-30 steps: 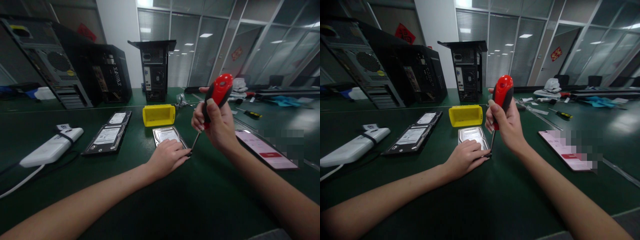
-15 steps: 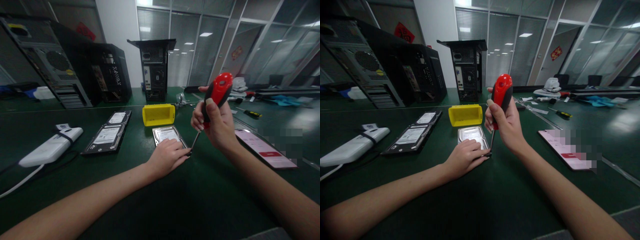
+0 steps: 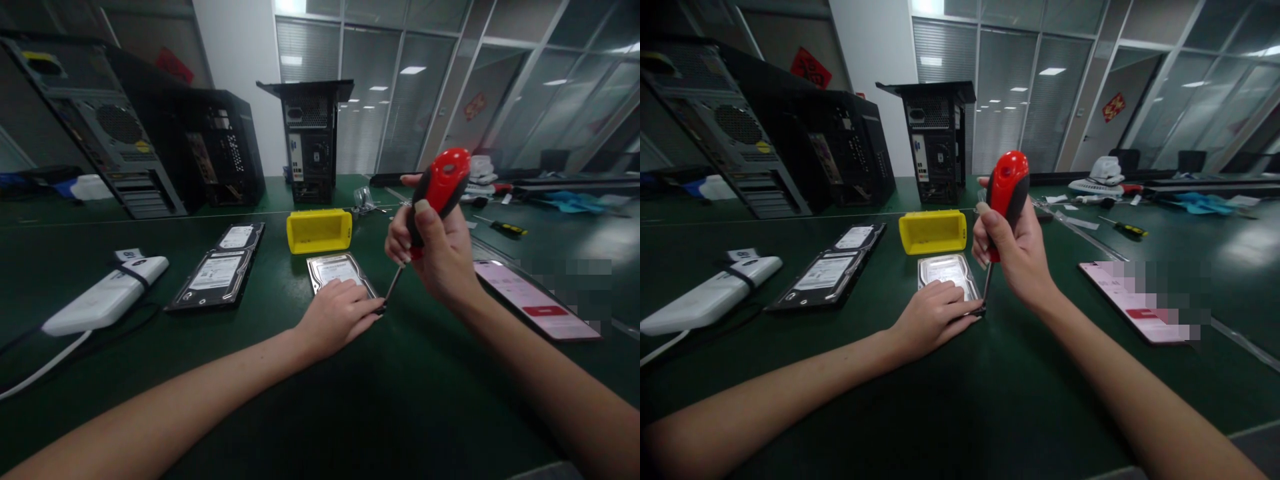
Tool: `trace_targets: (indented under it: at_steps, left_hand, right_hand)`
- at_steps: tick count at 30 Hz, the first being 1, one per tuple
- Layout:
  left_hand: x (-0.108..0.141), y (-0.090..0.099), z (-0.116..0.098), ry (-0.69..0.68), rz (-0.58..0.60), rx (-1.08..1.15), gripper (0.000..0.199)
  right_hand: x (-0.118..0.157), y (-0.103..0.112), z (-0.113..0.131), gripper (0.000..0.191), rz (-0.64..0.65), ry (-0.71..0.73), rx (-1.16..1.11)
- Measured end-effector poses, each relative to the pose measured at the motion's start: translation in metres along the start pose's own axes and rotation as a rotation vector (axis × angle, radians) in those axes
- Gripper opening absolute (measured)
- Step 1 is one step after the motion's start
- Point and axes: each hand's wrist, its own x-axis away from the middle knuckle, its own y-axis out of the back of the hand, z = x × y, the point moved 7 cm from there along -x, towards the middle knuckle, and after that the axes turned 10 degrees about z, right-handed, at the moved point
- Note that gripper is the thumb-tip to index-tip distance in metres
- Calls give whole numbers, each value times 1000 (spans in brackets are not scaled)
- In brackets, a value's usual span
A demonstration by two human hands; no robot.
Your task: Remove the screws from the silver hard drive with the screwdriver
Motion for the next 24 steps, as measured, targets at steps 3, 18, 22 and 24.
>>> trace_targets:
  at_steps: [3,18,22,24]
  left_hand:
    - [0,-2,1,3,8,-7,24]
    - [1,-2,1,-16,-17,2,24]
    - [0,-1,1,-14,-16,4,24]
    - [0,-1,1,-11,-12,3,24]
  right_hand:
    - [0,0,0,39,-2,-12,-2]
    - [1,0,-2,39,18,-2,-2]
    - [2,-1,-2,36,26,10,-22]
    - [2,-1,-1,34,27,17,-38]
